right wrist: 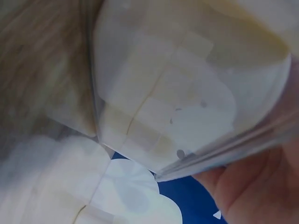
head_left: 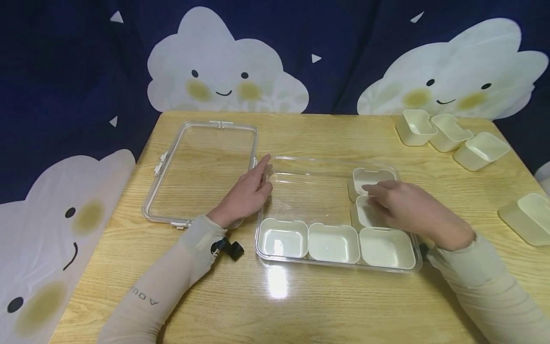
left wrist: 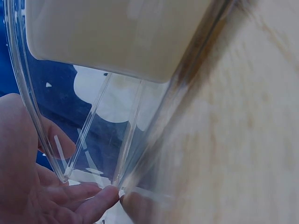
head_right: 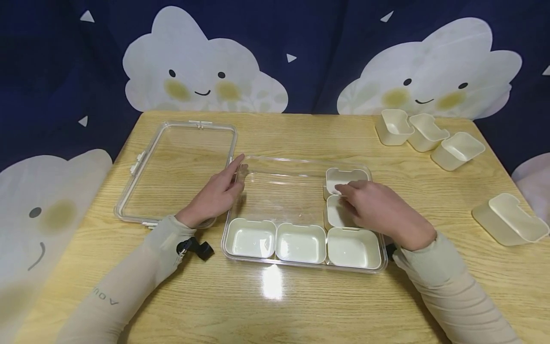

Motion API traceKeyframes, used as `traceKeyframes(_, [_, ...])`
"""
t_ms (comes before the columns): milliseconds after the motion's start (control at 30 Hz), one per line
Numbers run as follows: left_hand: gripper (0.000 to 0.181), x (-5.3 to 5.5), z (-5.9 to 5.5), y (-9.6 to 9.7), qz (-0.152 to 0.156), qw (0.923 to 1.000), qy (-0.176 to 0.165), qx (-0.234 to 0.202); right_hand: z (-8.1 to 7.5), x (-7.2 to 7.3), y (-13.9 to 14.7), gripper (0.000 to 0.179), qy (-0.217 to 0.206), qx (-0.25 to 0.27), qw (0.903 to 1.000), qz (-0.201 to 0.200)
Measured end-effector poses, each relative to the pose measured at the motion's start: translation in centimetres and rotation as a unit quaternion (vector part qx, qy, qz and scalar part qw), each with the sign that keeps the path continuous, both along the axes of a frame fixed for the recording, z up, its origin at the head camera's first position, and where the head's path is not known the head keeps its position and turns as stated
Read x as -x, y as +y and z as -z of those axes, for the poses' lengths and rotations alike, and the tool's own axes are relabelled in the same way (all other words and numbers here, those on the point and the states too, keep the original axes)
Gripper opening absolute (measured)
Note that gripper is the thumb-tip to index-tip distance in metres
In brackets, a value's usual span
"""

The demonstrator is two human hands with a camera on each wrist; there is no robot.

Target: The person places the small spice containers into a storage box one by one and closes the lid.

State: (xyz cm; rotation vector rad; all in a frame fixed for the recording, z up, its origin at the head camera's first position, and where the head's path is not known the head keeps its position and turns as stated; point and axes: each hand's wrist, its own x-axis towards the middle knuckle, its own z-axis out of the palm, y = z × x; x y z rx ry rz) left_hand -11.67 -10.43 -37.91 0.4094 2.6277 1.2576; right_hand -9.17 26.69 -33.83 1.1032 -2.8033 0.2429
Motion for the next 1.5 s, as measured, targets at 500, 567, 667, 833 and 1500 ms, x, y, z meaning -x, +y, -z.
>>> traceKeyframes(500, [0.074, -0.1, -0.3, -0.2, -0.001, 0.9999, 0.004, 0.009, -2.1, 0.6, 1.3, 0.036, 0.083, 0.046, 0.9955, 0.007])
traceKeyframes(567, [0.074, -0.1, -0.3, -0.2, -0.002, 1.0000, 0.004, 0.009, -2.4, 0.6, 1.8, 0.034, 0.089, 0.043, 0.9947, 0.029])
traceKeyframes(667, [0.074, -0.1, -0.3, -0.2, -0.002, 1.0000, 0.004, 0.008, -2.8, 0.7, 2.7, 0.032, 0.087, 0.039, 0.9930, 0.070])
traceKeyframes(833, [0.073, -0.1, -0.3, -0.2, -0.002, 0.9999, 0.006, 0.010, -3.3, 0.8, 4.4, 0.029, 0.078, 0.025, 0.9884, 0.128])
traceKeyframes(1500, [0.075, -0.2, -0.1, -0.3, -0.009, 0.9999, -0.003, -0.006, -4.3, 2.5, 11.7, 0.078, -0.209, -0.100, 0.9092, 0.346])
